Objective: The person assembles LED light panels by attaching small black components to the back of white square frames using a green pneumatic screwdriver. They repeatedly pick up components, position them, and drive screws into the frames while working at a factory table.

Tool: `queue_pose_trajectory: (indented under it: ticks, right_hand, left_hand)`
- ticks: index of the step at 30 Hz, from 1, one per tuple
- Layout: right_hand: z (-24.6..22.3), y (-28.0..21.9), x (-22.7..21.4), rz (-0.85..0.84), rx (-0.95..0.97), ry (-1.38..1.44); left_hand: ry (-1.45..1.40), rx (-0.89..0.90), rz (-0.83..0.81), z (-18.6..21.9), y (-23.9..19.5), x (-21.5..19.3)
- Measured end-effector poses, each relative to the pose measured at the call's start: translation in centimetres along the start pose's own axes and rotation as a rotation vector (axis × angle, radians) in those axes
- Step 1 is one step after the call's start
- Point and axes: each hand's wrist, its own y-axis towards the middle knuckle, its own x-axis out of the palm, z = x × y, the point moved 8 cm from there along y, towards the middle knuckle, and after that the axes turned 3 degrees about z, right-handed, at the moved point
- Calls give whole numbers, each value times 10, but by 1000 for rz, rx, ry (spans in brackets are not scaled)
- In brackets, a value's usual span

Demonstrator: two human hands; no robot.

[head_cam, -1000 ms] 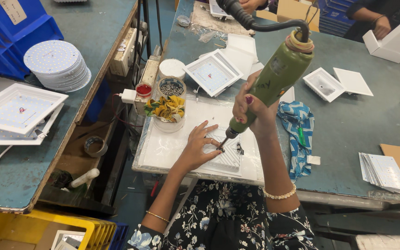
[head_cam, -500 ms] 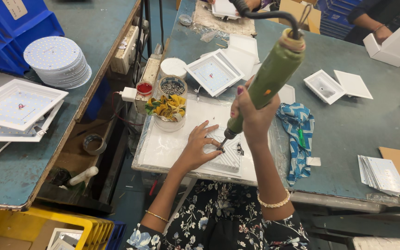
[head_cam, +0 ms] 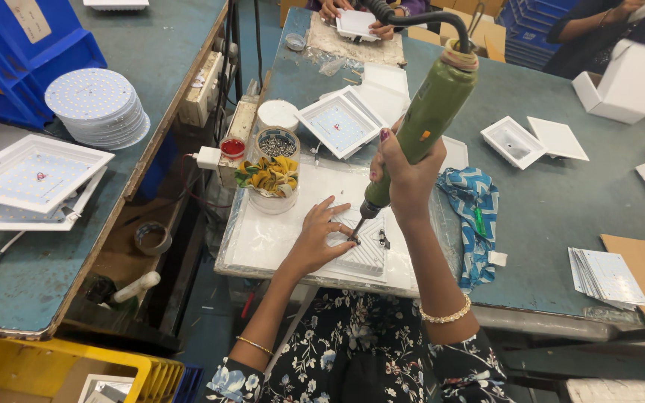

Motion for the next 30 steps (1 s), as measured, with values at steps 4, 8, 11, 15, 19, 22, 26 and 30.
queue_pose_trajectory:
  ticks: [4, 8, 11, 15, 19, 22, 26, 30]
  right_hand:
    - [-7, 13, 5, -41, 4, 49]
    - [-22, 36, 10, -128, 0, 58]
    - [-27, 55, 13, -181, -15, 6]
    - [-17, 66, 4, -201, -32, -84]
    - [-4, 27, -28, -18, -192, -496]
    - [49, -46, -34, -116, 44, -724]
    - [100, -113, -48, -179, 251, -592]
    - [118, -125, -63, -107, 249, -514]
  left_hand:
    - [-52, 23, 82, 8, 2, -10]
    - [-166, 15, 123, 20, 2, -21]
    - [-167, -78, 153, 20, 1, -26]
    - [-195, -68, 242, 23, -1, -34]
    - [-213, -103, 299, 22, -4, -39]
    - [-202, -99, 347, 23, -6, -43]
    - [-194, -82, 342, 24, -4, -41]
    - [-198, -124, 343, 21, -7, -38]
